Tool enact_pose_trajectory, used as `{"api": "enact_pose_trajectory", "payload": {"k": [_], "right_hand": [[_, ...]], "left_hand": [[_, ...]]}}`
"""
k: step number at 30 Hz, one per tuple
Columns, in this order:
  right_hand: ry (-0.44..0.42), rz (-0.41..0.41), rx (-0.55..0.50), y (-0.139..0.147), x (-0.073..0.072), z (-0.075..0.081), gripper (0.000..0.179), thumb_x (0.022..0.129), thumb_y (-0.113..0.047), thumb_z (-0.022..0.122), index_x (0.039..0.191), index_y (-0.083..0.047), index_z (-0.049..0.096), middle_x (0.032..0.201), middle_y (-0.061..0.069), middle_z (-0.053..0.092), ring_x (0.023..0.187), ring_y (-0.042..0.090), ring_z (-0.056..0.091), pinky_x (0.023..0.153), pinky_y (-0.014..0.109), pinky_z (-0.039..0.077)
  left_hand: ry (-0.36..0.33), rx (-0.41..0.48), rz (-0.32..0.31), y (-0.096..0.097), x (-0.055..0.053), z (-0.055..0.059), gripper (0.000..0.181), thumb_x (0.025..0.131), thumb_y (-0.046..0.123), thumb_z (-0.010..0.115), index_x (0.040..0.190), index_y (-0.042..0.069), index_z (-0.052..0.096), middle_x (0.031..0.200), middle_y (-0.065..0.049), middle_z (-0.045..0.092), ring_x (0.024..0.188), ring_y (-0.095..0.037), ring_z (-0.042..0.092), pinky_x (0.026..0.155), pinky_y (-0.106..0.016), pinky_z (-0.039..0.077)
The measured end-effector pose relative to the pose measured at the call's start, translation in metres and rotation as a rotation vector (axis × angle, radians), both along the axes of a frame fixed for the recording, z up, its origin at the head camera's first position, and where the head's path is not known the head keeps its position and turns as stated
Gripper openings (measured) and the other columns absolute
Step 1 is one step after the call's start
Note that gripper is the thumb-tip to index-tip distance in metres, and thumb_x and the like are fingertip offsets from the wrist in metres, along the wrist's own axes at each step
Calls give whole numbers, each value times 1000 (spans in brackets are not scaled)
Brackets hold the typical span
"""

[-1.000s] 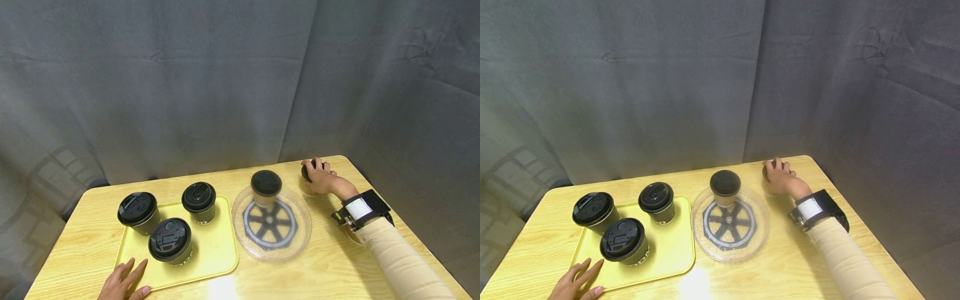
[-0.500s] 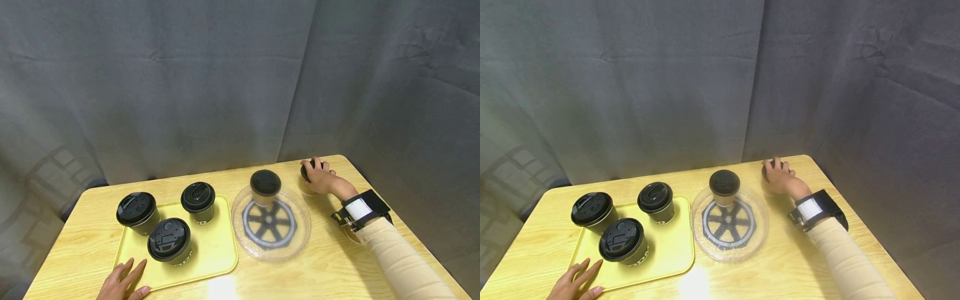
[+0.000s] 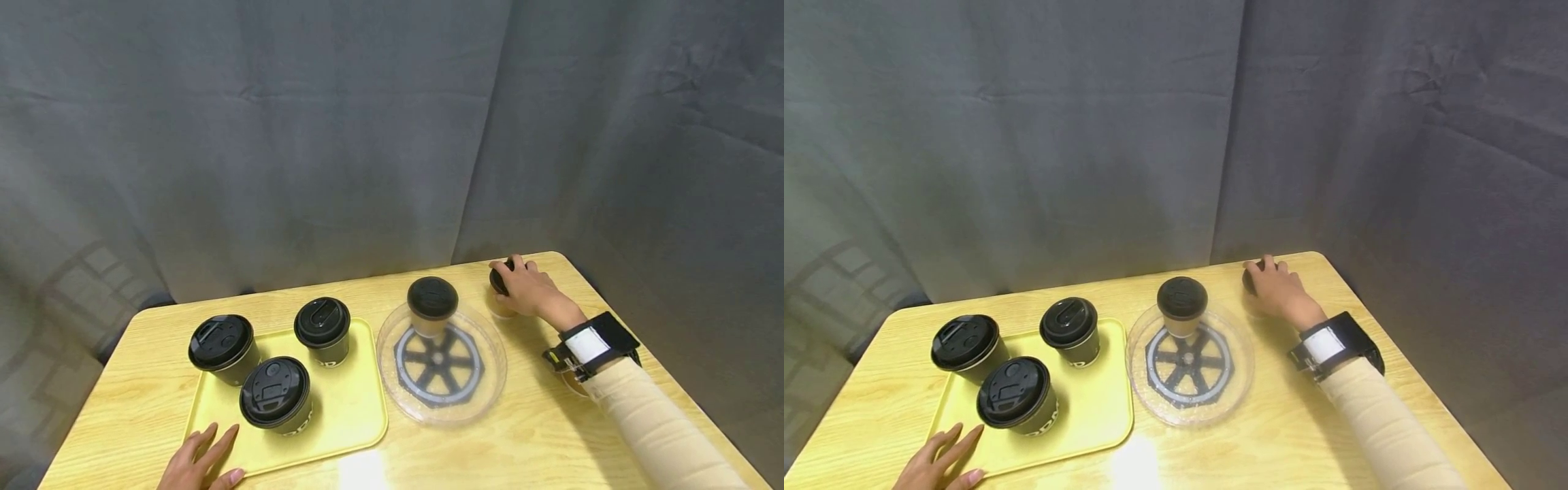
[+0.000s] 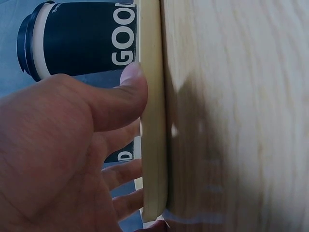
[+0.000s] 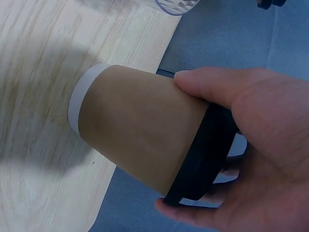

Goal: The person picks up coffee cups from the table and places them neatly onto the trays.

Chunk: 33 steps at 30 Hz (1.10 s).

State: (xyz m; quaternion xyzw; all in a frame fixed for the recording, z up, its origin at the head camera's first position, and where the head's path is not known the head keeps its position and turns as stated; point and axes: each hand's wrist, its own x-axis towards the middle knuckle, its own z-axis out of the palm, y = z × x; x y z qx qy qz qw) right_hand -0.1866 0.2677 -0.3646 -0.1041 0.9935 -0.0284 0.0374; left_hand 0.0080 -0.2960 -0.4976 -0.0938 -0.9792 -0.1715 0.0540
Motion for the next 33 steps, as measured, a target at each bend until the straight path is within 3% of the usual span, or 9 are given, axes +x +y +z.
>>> {"api": "enact_pose_trajectory", "payload": {"k": [4, 13, 22, 29, 33], "right_hand": [[20, 3, -17, 3, 3, 1, 61, 91, -27, 66, 143, -7, 41, 134, 35, 40, 106, 54, 49, 69, 59, 52], [82, -34, -105, 4, 15, 8, 64, 89, -31, 68, 139, -3, 37, 137, 32, 40, 105, 54, 49, 72, 61, 50], [143, -23, -84, -5, 27, 27, 62, 89, -30, 69, 137, -5, 40, 136, 32, 41, 106, 55, 50, 78, 62, 49], [202, -26, -66, -9, 33, 36, 61, 87, -34, 70, 135, -6, 44, 134, 32, 44, 103, 53, 51, 75, 59, 49], [248, -22, -57, -11, 37, 37, 62, 85, -36, 72, 134, -8, 46, 131, 31, 48, 98, 52, 53, 69, 58, 50]], "left_hand": [[6, 4, -3, 2, -1, 0, 62, 75, 37, 80, 127, 8, 63, 126, -31, 57, 111, -56, 51, 81, -68, 44], [-55, -21, -4, 2, 0, 3, 62, 77, 39, 78, 125, 2, 64, 127, -32, 56, 112, -58, 51, 81, -69, 45], [-9, -35, -17, -2, 1, 1, 61, 77, 41, 78, 129, 13, 63, 125, -30, 57, 109, -58, 54, 80, -67, 46], [-53, -20, -5, -1, -1, 4, 61, 78, 40, 77, 126, 4, 63, 127, -31, 56, 112, -58, 51, 81, -68, 45], [-40, -15, -10, -2, -2, 3, 62, 78, 38, 78, 129, 7, 62, 127, -30, 56, 112, -57, 51, 81, -68, 44]]}}
